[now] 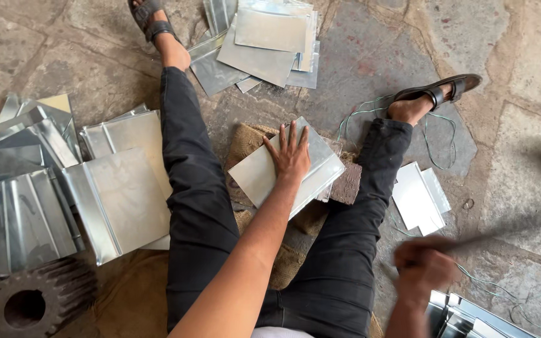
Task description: The person sits on the floor and uses a hammer to flatten and shape metal sheets against a block.
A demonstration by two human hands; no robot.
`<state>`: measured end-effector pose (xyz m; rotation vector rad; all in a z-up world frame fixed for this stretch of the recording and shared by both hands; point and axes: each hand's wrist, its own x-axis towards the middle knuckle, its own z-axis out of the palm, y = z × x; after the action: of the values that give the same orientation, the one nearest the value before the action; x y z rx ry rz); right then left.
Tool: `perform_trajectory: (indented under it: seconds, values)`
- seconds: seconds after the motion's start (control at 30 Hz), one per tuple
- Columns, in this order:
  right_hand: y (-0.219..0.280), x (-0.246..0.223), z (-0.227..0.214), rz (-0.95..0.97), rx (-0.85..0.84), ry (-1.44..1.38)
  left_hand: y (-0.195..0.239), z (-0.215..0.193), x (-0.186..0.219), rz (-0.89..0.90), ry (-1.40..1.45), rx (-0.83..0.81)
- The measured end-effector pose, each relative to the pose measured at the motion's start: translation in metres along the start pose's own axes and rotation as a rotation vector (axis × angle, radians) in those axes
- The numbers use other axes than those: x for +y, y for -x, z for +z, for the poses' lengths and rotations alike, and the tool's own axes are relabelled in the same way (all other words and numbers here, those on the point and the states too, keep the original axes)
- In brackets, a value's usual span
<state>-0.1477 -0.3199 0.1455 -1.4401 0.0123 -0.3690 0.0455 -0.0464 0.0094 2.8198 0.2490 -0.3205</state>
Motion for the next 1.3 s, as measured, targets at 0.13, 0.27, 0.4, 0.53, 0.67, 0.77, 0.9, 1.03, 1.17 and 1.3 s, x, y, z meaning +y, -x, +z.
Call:
perform_trajectory:
  seconds: [0.13, 0.27, 0.4, 0.53, 0.67, 0.77, 0.9, 1.03, 1.17, 1.3]
  values:
    - [-0.040, -0.020, -0.029, -0.644, 0.179, 0.289, -0.004, 0.003, -0.003, 0.014, 0.011, 0.035]
    - [-0.031, 0.029, -0.006, -0.673, 0.073, 0.055, -0.004, 0.005, 0.002, 0.010, 0.014, -0.013]
    - [0.016, 0.076, 0.035, -0.067, -0.178, 0.507, -0.004, 0.003, -0.001, 0.016, 0.014, -0.029]
    - [0.016, 0.070, 0.053, 0.428, -0.180, 0.923, -0.009, -0.001, 0.002, 0.026, -0.058, 0.018]
    - [0.017, 0.049, 0.040, 0.464, -0.042, 0.615, 0.003, 0.005, 0.000, 0.036, -0.017, -0.038]
    - [0.009, 0.068, 0.035, 0.501, -0.045, 0.497, -0.008, -0.002, -0.001, 0.032, -0.029, -0.034]
    - [0.022, 0.117, 0.020, 0.348, -0.250, 0.967, -0.003, 0.006, 0.000, 0.024, -0.103, -0.014]
    - [0.029, 0.147, 0.021, 0.195, -0.369, 1.033, -0.003, -0.004, -0.004, 0.046, -0.094, 0.022]
    - [0.033, 0.133, 0.025, 0.400, -0.321, 0.948, 0.022, -0.017, -0.018, 0.097, 0.065, 0.072]
    - [0.028, 0.120, 0.045, 0.726, -0.261, 0.866, 0.084, -0.007, -0.064, -0.026, 0.255, 0.480]
